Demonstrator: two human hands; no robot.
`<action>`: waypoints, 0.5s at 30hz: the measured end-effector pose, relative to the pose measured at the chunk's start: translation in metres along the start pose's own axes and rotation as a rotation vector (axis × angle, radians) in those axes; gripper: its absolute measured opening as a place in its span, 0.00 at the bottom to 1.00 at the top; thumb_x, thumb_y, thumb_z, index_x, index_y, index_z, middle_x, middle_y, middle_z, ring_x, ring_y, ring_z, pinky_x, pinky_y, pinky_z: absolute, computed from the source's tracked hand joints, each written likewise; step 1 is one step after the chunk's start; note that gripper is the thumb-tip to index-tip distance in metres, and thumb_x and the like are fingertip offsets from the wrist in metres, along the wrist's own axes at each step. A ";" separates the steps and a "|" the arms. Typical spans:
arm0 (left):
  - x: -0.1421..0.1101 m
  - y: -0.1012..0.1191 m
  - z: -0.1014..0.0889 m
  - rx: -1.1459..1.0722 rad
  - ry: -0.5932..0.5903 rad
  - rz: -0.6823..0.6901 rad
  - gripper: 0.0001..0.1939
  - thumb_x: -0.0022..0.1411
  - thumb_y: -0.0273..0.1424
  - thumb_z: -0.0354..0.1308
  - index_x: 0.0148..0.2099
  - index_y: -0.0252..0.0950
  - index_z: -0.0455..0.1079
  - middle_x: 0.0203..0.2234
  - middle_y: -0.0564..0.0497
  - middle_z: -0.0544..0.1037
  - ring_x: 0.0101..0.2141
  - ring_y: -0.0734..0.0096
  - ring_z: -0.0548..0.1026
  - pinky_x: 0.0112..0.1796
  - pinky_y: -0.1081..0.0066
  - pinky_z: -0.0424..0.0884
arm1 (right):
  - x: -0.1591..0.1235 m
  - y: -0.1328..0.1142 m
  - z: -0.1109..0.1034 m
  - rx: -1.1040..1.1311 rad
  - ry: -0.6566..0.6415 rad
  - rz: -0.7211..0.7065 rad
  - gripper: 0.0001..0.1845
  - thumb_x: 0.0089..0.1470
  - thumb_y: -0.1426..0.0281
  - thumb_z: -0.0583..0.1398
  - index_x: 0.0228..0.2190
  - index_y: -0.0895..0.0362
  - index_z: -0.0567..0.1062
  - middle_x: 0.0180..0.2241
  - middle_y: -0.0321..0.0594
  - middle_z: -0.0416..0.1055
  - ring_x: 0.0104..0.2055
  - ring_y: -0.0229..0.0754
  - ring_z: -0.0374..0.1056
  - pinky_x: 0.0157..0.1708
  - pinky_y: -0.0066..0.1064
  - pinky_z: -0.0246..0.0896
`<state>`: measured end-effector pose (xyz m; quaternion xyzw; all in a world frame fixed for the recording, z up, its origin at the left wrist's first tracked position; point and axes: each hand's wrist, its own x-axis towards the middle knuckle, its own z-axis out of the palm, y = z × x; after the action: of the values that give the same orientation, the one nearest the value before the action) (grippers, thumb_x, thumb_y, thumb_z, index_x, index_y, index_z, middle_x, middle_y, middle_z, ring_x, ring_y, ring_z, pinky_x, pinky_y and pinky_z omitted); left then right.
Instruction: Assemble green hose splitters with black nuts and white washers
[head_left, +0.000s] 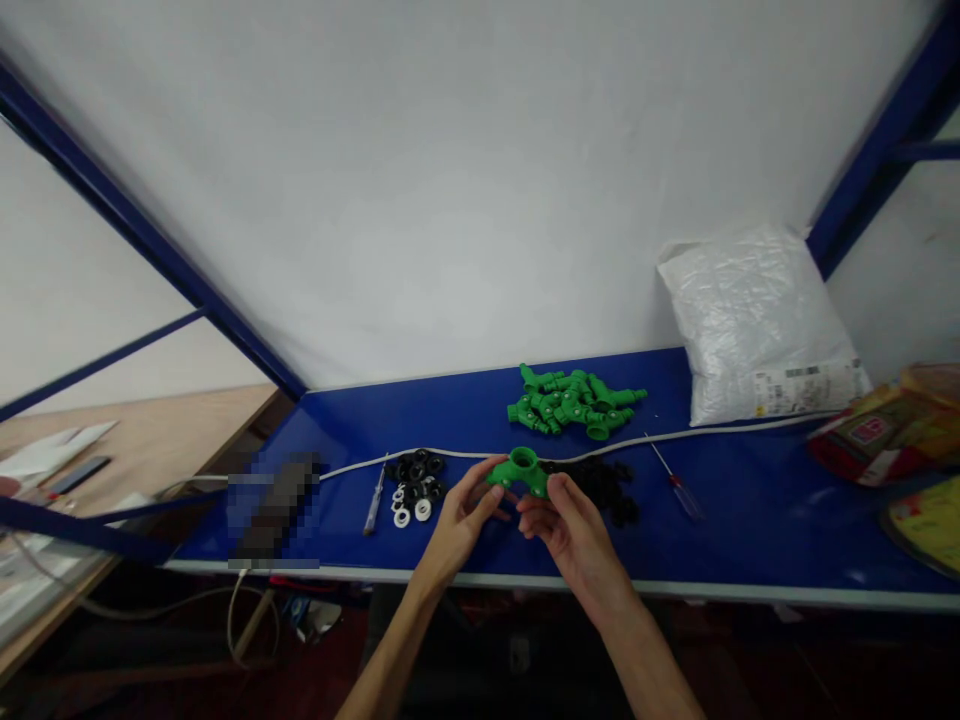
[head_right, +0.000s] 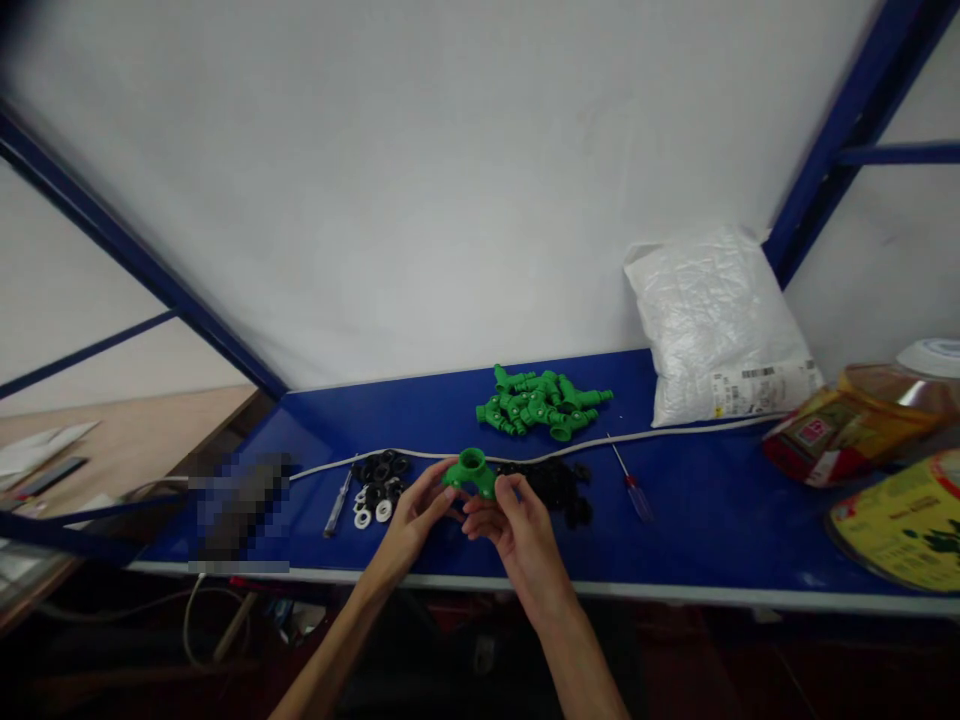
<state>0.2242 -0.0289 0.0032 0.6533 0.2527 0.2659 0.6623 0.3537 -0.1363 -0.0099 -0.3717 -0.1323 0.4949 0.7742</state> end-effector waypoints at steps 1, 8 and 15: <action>0.001 -0.002 -0.001 0.021 -0.002 -0.012 0.27 0.66 0.45 0.61 0.63 0.39 0.70 0.58 0.42 0.76 0.42 0.61 0.80 0.40 0.65 0.78 | 0.003 0.004 0.003 -0.004 0.013 -0.003 0.27 0.47 0.47 0.72 0.31 0.55 0.70 0.24 0.39 0.79 0.21 0.40 0.74 0.22 0.28 0.67; 0.008 -0.014 -0.003 0.003 0.005 0.003 0.33 0.62 0.52 0.62 0.61 0.35 0.71 0.45 0.43 0.82 0.35 0.64 0.79 0.39 0.64 0.78 | 0.008 0.011 0.005 -0.100 0.050 -0.077 0.29 0.45 0.46 0.72 0.30 0.57 0.73 0.21 0.38 0.76 0.19 0.37 0.68 0.19 0.26 0.60; 0.008 -0.021 -0.006 -0.020 0.051 0.073 0.30 0.64 0.54 0.58 0.55 0.34 0.72 0.37 0.48 0.79 0.29 0.69 0.76 0.34 0.68 0.75 | 0.007 0.017 0.003 -0.211 0.090 -0.178 0.25 0.46 0.50 0.73 0.35 0.57 0.79 0.29 0.39 0.78 0.31 0.41 0.74 0.31 0.30 0.66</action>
<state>0.2265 -0.0196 -0.0181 0.6484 0.2428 0.3090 0.6520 0.3436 -0.1243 -0.0210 -0.4597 -0.1813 0.3905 0.7767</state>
